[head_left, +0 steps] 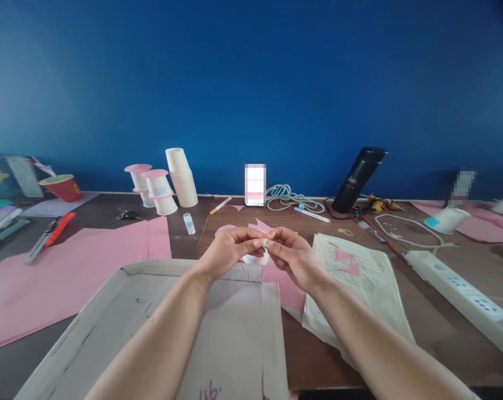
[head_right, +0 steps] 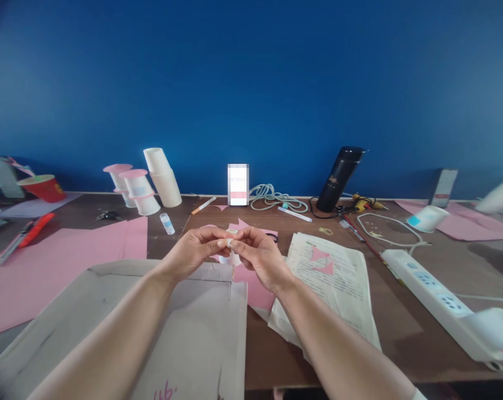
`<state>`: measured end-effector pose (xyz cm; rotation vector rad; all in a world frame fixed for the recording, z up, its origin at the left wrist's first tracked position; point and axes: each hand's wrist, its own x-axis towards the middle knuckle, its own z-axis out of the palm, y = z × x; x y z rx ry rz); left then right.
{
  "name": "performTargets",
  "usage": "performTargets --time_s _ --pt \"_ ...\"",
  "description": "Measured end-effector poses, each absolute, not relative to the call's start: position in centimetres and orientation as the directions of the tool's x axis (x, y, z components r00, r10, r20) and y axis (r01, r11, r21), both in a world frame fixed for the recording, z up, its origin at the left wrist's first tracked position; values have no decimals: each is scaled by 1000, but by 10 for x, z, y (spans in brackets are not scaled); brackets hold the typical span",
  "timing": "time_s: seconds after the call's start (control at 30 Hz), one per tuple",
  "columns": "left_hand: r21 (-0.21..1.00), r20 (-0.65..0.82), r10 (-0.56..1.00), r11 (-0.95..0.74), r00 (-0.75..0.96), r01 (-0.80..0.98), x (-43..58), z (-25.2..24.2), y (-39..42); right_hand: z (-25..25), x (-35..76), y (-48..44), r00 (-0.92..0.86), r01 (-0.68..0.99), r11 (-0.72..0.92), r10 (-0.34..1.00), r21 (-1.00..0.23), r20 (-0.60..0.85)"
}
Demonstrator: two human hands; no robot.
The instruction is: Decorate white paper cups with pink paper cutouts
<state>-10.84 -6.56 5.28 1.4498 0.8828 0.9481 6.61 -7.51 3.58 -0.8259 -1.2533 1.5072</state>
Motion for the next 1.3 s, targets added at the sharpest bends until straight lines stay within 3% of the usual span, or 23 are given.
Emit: performTargets --time_s 0.3,0.87,1.13,1.3 --pt "995 98 882 -75 462 -69 -109 51 -63 29 69 -69 -288 -238 15 954 -971 85" --pt "992 62 900 -9 431 -124 -106 49 -65 35 72 -67 -250 -123 68 963 -990 97" --pt "965 61 887 64 458 -253 -105 46 -64 35 72 -68 -280 -166 51 955 -985 97" --pt "973 63 885 48 462 -224 -107 46 -64 36 73 -68 -314 -185 26 946 -982 84"
